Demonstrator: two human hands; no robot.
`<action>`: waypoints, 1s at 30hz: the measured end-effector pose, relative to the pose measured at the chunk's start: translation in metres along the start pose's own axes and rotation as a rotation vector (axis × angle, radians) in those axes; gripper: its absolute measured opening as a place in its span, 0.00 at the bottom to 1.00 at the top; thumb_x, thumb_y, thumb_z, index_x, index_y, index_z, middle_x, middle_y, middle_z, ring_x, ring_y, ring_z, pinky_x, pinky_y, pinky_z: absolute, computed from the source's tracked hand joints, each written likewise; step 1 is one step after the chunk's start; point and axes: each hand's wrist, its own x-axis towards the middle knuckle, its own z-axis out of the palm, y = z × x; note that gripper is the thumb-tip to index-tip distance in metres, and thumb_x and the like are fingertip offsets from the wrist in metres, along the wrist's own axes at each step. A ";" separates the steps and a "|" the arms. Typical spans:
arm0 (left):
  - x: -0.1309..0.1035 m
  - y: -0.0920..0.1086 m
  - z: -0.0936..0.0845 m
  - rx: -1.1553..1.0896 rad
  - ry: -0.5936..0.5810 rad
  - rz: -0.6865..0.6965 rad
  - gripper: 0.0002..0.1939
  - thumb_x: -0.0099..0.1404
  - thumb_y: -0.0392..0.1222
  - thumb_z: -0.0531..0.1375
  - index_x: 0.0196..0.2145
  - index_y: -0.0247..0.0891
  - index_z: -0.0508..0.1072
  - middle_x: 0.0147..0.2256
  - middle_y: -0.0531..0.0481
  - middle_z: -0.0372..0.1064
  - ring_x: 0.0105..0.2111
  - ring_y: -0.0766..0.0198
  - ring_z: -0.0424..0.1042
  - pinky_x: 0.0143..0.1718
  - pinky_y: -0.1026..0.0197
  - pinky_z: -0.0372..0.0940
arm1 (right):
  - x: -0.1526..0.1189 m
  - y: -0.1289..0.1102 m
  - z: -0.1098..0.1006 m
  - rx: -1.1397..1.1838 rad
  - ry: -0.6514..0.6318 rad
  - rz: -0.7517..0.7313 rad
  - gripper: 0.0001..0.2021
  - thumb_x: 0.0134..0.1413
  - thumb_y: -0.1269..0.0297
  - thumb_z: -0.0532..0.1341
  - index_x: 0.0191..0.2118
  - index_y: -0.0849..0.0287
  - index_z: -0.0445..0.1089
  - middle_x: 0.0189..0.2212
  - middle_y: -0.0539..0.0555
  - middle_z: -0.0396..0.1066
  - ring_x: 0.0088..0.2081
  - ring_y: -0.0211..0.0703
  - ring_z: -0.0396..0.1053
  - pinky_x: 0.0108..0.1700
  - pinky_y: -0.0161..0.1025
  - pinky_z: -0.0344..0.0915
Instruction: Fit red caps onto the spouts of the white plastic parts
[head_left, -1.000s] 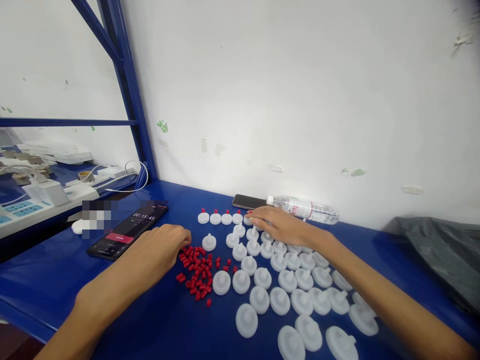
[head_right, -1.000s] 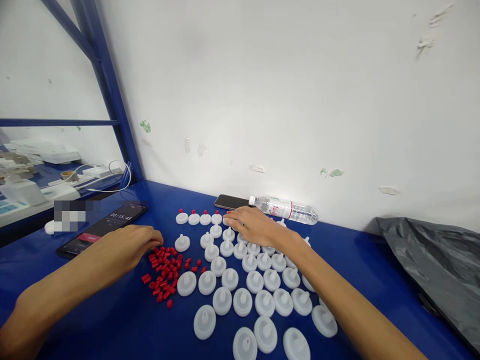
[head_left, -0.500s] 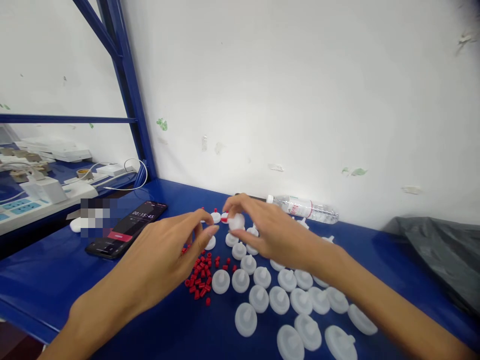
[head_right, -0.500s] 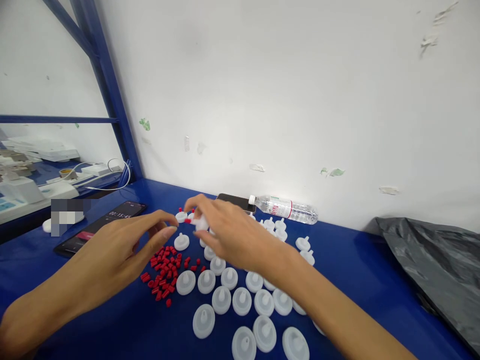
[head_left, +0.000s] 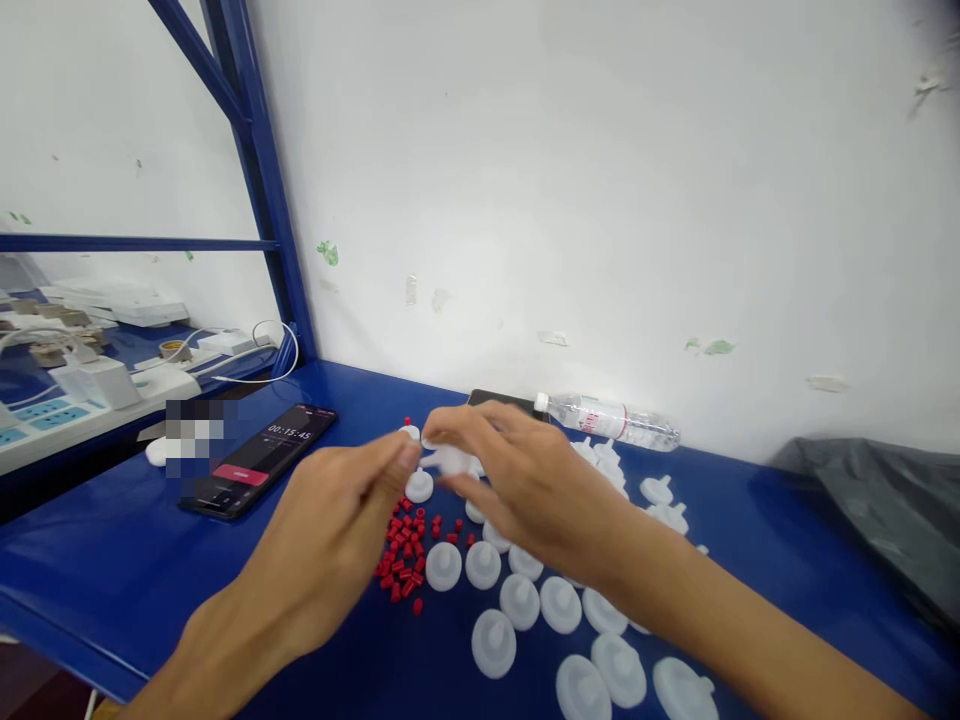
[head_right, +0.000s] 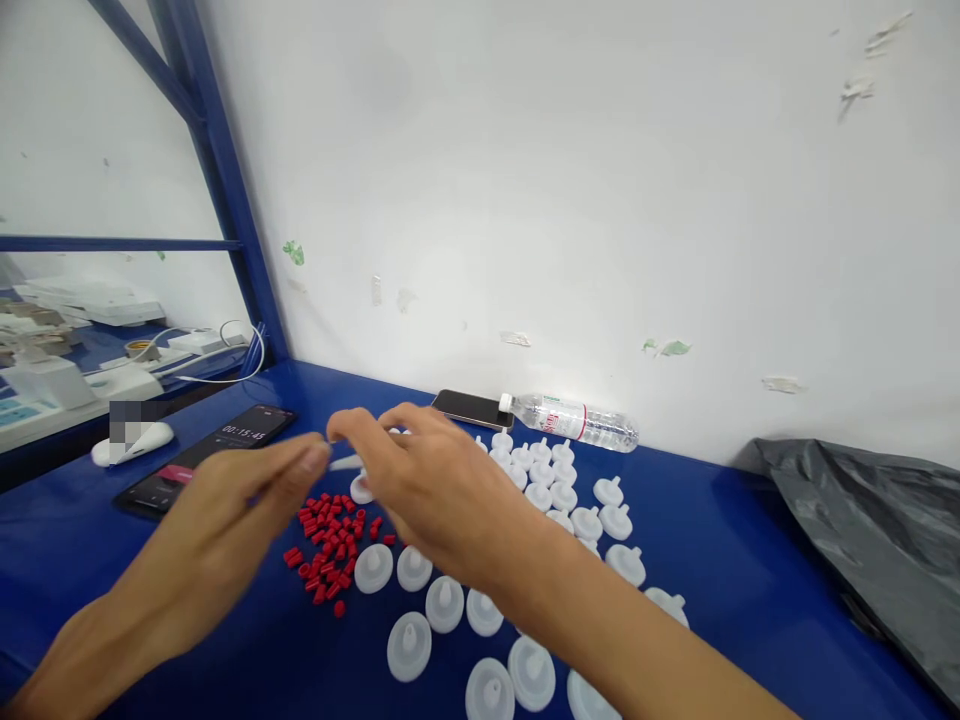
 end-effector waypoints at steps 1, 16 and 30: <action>0.001 -0.001 -0.006 -0.065 0.053 -0.049 0.26 0.78 0.54 0.46 0.23 0.42 0.56 0.20 0.57 0.54 0.20 0.66 0.54 0.23 0.59 0.52 | 0.000 0.008 -0.002 -0.064 0.010 0.049 0.15 0.71 0.72 0.58 0.59 0.54 0.67 0.54 0.60 0.76 0.56 0.52 0.74 0.55 0.49 0.73; 0.018 -0.069 0.003 0.524 -0.313 -0.134 0.19 0.75 0.44 0.49 0.43 0.44 0.81 0.45 0.44 0.78 0.45 0.50 0.78 0.45 0.52 0.66 | -0.003 0.082 0.015 -0.029 -0.014 0.403 0.03 0.65 0.63 0.67 0.41 0.52 0.80 0.43 0.55 0.82 0.43 0.52 0.79 0.44 0.45 0.71; 0.019 -0.081 0.003 0.532 -0.424 -0.148 0.12 0.68 0.36 0.55 0.33 0.45 0.78 0.36 0.47 0.79 0.37 0.52 0.77 0.34 0.55 0.59 | -0.012 0.093 0.029 0.047 -0.081 0.417 0.02 0.65 0.66 0.66 0.39 0.52 0.76 0.40 0.50 0.84 0.46 0.49 0.82 0.48 0.43 0.74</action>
